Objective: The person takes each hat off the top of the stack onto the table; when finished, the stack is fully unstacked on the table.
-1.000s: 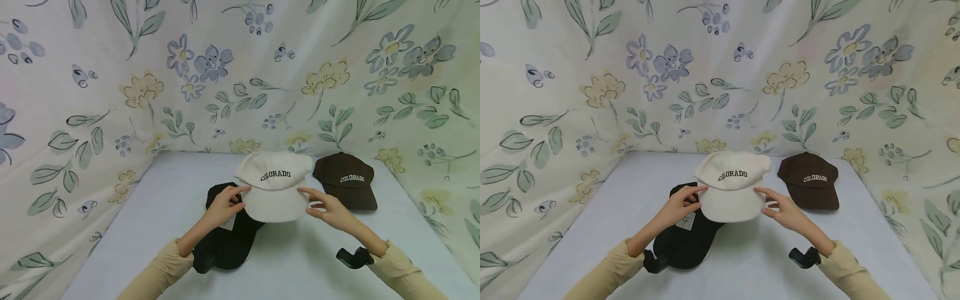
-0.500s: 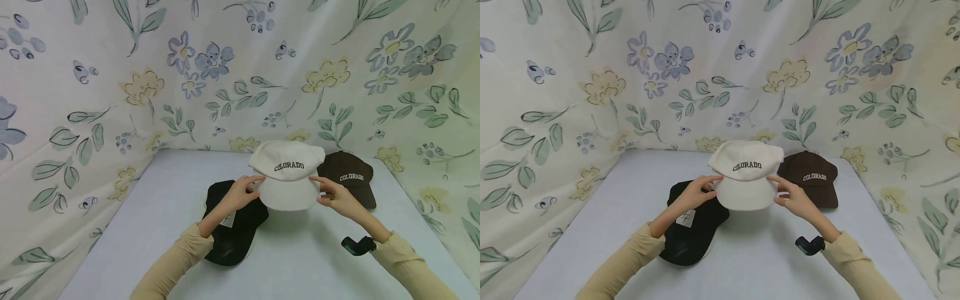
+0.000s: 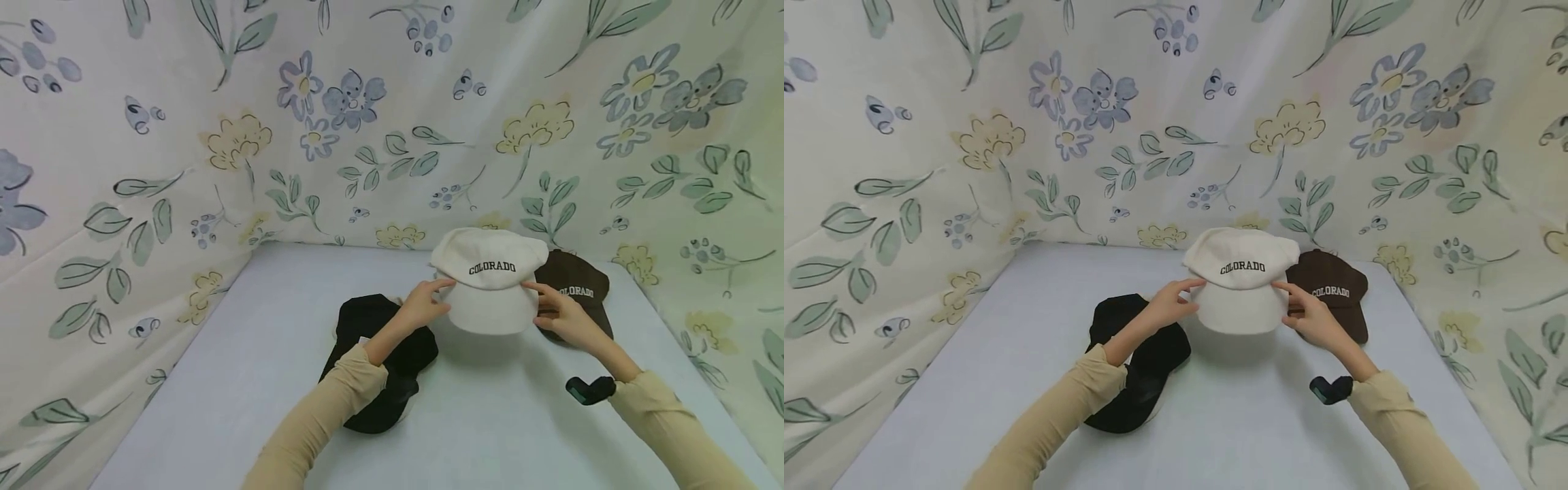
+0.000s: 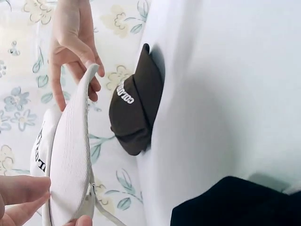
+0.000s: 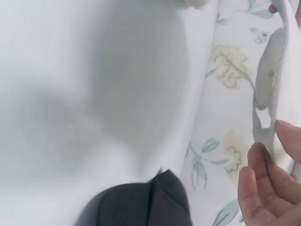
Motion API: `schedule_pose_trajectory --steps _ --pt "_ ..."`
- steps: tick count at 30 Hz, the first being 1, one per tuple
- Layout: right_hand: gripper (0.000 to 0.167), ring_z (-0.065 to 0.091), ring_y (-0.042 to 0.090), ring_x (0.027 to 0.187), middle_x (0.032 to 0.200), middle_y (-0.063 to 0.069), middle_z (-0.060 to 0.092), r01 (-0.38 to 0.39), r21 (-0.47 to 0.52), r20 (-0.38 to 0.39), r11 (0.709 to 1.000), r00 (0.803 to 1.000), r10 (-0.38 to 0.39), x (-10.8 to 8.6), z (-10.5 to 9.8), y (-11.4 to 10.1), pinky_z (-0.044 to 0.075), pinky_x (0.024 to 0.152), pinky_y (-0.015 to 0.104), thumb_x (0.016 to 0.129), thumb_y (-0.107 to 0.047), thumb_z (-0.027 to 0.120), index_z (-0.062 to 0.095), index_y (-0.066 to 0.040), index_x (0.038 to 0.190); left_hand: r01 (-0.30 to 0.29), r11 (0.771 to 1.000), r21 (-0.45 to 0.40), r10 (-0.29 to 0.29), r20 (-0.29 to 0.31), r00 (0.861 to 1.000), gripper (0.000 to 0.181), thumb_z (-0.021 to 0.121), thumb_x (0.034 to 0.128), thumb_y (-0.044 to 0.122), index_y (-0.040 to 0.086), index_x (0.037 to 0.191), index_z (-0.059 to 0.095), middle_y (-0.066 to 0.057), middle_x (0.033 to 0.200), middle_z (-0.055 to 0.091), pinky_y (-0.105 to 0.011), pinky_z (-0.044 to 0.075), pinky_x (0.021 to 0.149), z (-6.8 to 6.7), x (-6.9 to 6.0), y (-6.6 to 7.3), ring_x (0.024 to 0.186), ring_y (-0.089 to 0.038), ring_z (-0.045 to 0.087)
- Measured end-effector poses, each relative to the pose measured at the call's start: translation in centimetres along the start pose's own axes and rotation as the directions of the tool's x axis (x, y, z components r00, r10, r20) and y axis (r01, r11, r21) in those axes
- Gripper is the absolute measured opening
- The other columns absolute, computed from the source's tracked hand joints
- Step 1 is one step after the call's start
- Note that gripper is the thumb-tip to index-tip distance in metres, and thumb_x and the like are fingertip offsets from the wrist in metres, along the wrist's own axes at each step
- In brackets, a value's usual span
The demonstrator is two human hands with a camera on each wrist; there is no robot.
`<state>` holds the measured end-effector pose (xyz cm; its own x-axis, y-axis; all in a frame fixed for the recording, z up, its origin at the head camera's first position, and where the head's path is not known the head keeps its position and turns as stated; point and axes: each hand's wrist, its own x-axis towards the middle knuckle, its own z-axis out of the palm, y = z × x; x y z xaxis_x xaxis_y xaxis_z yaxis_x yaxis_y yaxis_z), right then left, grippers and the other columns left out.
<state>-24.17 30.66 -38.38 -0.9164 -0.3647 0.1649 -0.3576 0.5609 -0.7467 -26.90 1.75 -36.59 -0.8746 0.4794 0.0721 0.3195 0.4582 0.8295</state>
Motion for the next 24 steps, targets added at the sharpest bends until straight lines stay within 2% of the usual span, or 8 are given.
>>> schedule_pose_trajectory --steps 5,6,9,11,15,18,21,24 --pt "0.064 0.050 0.042 0.098 0.108 0.032 0.050 -0.037 -0.023 -0.001 0.999 0.999 0.037 0.4 -0.3 0.7 0.047 0.071 0.034 0.079 0.012 0.055 0.029 -0.001 0.135 0.011 1.000 0.012 -0.011 -0.036 0.999 0.045 0.056 0.0817 -0.001 0.004 0.126 0.048 -0.019 0.111 0.055 -0.020 0.031 0.046 0.8 1.4 0.1 0.046 -0.011 0.029" --pt "0.064 0.050 0.043 0.099 0.109 0.032 0.049 -0.039 -0.028 0.001 0.999 0.999 0.039 0.6 -0.3 0.9 0.047 0.071 0.035 0.079 0.012 0.056 0.028 0.000 0.135 0.033 0.999 0.014 -0.032 -0.054 0.998 0.045 0.057 0.0809 -0.001 0.005 0.125 0.049 -0.018 0.117 0.051 -0.022 0.034 0.050 1.0 1.7 0.0 0.051 -0.013 0.037" --pt "0.064 0.048 0.044 0.100 0.110 0.034 0.048 -0.034 -0.040 0.003 0.999 0.999 0.034 1.2 -0.2 1.5 0.047 0.072 0.039 0.078 0.011 0.057 0.028 0.002 0.134 0.124 0.992 -0.022 -0.126 -0.095 0.987 0.049 0.059 0.0790 0.000 0.009 0.126 0.049 -0.017 0.124 0.045 -0.028 0.042 0.066 1.7 2.8 -0.3 0.084 -0.022 0.050" --pt "0.064 0.048 0.045 0.100 0.110 0.036 0.048 -0.030 -0.041 0.009 0.999 1.000 0.030 1.6 -0.1 2.0 0.047 0.072 0.040 0.078 0.010 0.058 0.028 0.003 0.134 0.164 0.986 -0.019 -0.165 -0.147 0.975 0.052 0.060 0.0772 0.000 0.010 0.127 0.048 -0.018 0.129 0.038 -0.034 0.041 0.077 2.5 3.3 -0.3 0.108 -0.027 0.042" --pt "0.065 0.048 0.045 0.100 0.111 0.037 0.046 -0.052 -0.033 0.016 0.998 0.999 0.052 2.3 0.1 3.0 0.047 0.070 0.040 0.079 0.008 0.058 0.026 0.002 0.135 0.115 0.991 -0.066 -0.126 -0.210 0.969 0.056 0.065 0.0721 0.004 0.015 0.125 0.050 -0.016 0.127 0.035 -0.030 0.042 0.077 4.6 6.6 -4.8 0.112 -0.024 0.037" --pt "0.066 0.046 0.047 0.102 0.114 0.039 0.043 -0.067 -0.010 0.019 0.998 0.998 0.067 2.7 0.2 3.7 0.047 0.071 0.043 0.078 0.009 0.058 0.025 0.003 0.135 0.161 0.979 -0.125 -0.183 -0.193 0.964 0.056 0.067 0.0712 0.004 0.014 0.124 0.050 -0.015 0.128 0.035 -0.032 0.042 0.078 5.0 7.4 -5.6 0.113 -0.024 0.037" --pt "0.067 0.044 0.047 0.104 0.115 0.039 0.041 -0.073 0.015 0.023 0.997 0.997 0.072 3.0 0.5 4.3 0.046 0.071 0.044 0.077 0.010 0.057 0.025 0.003 0.135 0.284 0.945 -0.163 -0.312 -0.180 0.933 0.055 0.063 0.0730 -0.001 0.008 0.125 0.048 -0.017 0.129 0.033 -0.037 0.040 0.083 4.2 5.3 -1.9 0.113 -0.029 0.036" --pt "0.066 0.044 0.047 0.104 0.116 0.038 0.041 -0.086 0.030 0.031 0.996 0.996 0.085 3.5 1.0 4.6 0.046 0.072 0.044 0.077 0.010 0.056 0.026 0.003 0.135 0.335 0.929 -0.161 -0.365 -0.238 0.900 0.056 0.061 0.0721 0.001 0.013 0.125 0.047 -0.018 0.128 0.029 -0.042 0.037 0.082 5.3 6.0 -2.9 0.108 -0.035 0.035"
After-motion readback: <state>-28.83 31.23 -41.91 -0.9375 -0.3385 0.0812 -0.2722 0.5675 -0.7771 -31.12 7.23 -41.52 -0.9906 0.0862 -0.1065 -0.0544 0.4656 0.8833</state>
